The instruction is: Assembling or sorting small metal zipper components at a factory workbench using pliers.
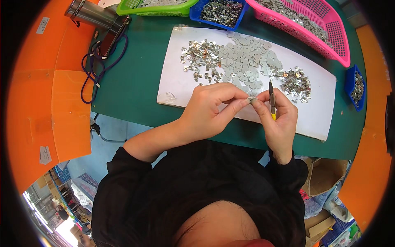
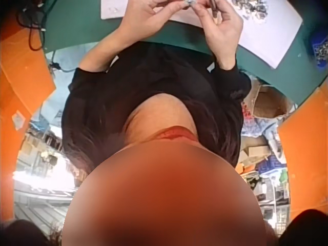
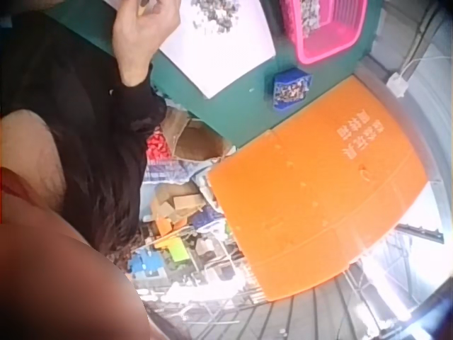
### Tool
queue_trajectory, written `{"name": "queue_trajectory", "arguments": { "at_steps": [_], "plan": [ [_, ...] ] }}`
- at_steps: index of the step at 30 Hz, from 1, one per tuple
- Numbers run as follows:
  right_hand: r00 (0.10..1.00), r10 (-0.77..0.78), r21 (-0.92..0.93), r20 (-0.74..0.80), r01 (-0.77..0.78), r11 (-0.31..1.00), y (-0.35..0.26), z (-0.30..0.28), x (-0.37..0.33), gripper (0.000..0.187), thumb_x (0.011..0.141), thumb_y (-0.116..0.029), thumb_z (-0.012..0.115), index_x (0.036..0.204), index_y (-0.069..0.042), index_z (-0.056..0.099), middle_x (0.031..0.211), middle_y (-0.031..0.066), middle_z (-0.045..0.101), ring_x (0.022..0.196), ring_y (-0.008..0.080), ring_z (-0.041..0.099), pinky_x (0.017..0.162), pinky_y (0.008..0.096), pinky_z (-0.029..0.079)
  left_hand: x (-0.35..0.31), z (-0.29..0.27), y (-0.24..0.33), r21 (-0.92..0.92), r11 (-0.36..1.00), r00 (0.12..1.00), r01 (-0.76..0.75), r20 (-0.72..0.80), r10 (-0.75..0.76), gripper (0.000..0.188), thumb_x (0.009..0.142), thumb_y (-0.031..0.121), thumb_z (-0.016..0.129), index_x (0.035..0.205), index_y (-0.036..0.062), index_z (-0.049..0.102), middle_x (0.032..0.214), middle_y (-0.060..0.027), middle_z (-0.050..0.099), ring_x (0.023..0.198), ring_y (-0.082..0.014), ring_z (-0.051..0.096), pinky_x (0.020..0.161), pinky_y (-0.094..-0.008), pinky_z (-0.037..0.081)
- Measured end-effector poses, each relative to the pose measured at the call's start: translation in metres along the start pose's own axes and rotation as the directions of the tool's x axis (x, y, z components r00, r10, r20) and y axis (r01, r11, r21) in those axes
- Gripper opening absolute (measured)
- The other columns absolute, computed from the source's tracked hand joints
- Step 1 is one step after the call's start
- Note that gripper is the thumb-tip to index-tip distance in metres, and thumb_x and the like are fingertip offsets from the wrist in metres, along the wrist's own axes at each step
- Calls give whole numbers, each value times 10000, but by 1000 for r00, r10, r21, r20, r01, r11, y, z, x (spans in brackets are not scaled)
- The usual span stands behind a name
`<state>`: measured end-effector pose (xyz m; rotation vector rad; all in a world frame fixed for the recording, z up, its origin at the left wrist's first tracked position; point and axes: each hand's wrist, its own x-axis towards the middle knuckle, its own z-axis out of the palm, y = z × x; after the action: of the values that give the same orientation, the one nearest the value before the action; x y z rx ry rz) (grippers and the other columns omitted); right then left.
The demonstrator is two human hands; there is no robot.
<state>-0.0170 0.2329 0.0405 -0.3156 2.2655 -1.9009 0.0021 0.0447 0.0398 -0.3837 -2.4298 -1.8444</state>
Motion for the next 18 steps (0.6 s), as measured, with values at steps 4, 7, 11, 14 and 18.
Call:
{"name": "queue_trajectory", "arguments": {
  "at_steps": [4, 7, 11, 14, 18],
  "plan": [
    [998, -50, -27, -27, 50, 998, 2, 4, 1, 114, 892, -69, 683, 865, 10, 605, 791, 4, 586, 733, 65, 478, 664, 221, 375, 3, 5, -2, 21, 998, 997, -60, -38, 61, 56, 899, 44, 624, 878, -4, 645, 780, -127, 635, 690, -275, 635, 596, -336, 477],
    [999, -39, -14, -25, 38, 999, 3, 7, 0, 125, 894, -76, 682, 856, 11, 600, 763, -6, 568, 708, 57, 463, 641, 219, 372, 5, 6, -3, 87, 991, 994, -101, -22, 103, 53, 907, 30, 591, 864, -1, 595, 778, -126, 589, 688, -292, 603, 586, -356, 456],
    [1000, 1, 23, 0, -1, 1000, 3, 9, 0, 138, 895, -94, 684, 865, 8, 596, 746, -14, 549, 689, 51, 447, 622, 219, 367, 7, 8, -1, 131, 986, 994, -108, -21, 111, 57, 908, 22, 574, 855, 1, 570, 768, -128, 558, 680, -306, 581, 579, -370, 444],
    [997, 36, 62, 64, -40, 997, -1, 6, 0, 142, 908, -118, 664, 879, 6, 599, 752, -11, 557, 694, 54, 464, 632, 219, 380, 6, 7, -2, 110, 989, 994, -95, -39, 99, 49, 902, 15, 578, 857, -2, 573, 768, -128, 559, 669, -308, 575, 574, -362, 445],
    [977, 22, -29, 211, -16, 999, -2, -18, 3, 186, 932, -173, 622, 903, 11, 624, 772, 12, 607, 722, 80, 551, 673, 234, 441, 6, -1, 5, 106, 986, 991, -129, -2, 130, 81, 929, -27, 556, 851, -13, 574, 782, -92, 567, 667, -185, 607, 605, -273, 472]
  ]
}}
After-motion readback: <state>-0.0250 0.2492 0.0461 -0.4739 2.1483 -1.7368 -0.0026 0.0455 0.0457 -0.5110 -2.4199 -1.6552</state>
